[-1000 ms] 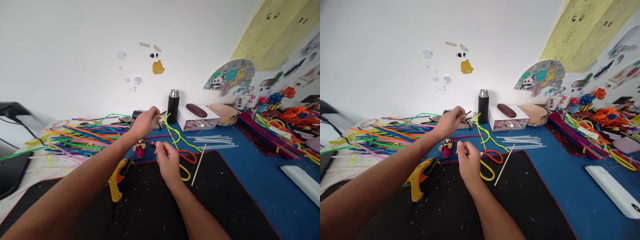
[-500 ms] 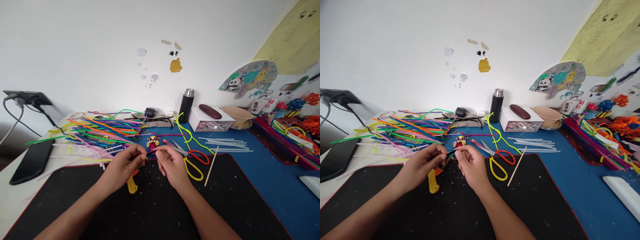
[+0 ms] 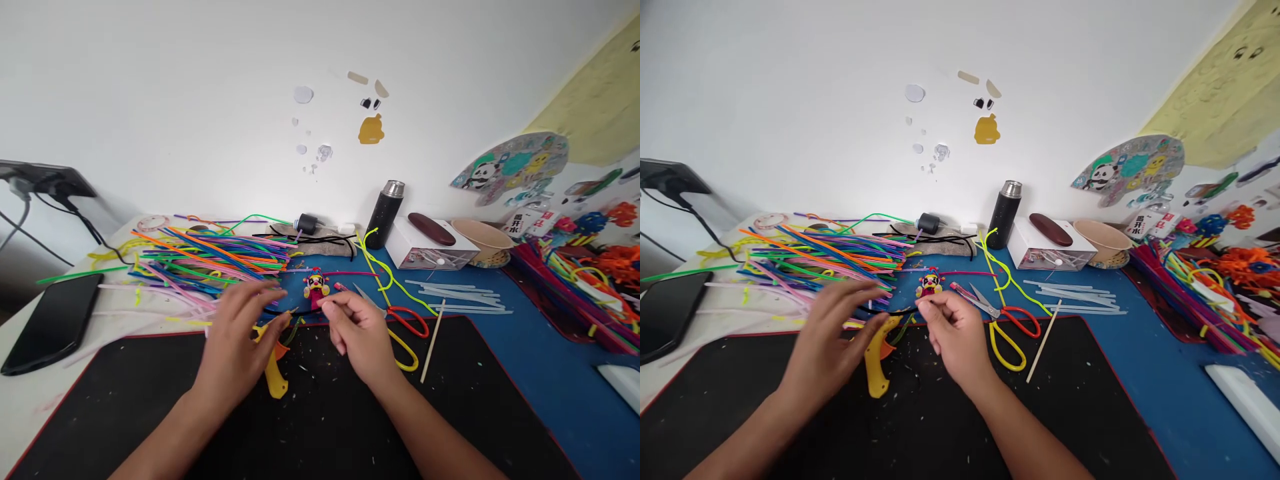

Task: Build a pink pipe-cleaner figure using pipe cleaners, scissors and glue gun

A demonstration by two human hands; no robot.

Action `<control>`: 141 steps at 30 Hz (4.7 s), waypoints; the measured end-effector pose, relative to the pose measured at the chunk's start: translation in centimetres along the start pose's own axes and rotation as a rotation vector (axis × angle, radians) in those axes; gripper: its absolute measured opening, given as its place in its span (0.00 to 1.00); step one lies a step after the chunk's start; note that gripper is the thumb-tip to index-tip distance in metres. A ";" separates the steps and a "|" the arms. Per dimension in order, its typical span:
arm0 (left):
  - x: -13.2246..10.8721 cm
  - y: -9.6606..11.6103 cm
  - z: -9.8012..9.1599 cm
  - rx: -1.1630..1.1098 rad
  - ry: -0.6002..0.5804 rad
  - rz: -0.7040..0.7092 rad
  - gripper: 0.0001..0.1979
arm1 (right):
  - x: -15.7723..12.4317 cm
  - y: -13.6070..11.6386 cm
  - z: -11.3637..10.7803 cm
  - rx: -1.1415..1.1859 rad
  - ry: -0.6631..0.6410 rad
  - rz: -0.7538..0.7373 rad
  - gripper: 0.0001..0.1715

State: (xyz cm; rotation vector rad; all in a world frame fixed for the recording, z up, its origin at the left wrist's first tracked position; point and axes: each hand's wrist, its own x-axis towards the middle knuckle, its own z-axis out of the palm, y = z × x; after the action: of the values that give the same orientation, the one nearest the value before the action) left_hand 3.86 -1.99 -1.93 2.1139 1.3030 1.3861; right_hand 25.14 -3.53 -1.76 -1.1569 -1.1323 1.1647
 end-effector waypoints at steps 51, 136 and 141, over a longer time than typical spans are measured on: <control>0.4 0.8 2.1 -1.001 -0.003 -0.785 0.19 | 0.7 1.7 3.7 0.302 -0.150 0.115 0.23; 0.4 0.4 0.9 -0.528 -0.122 -0.547 0.23 | 1.4 1.2 2.4 0.061 -0.205 0.024 0.19; 0.6 0.5 0.9 -0.542 -0.113 -0.533 0.23 | 1.4 1.2 2.4 0.079 -0.203 0.029 0.18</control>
State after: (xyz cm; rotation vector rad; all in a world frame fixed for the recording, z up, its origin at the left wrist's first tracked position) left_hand 4.92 -1.56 -1.68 1.3432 1.1597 1.1877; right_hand 22.81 -1.91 -2.76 -1.0147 -1.2138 1.3608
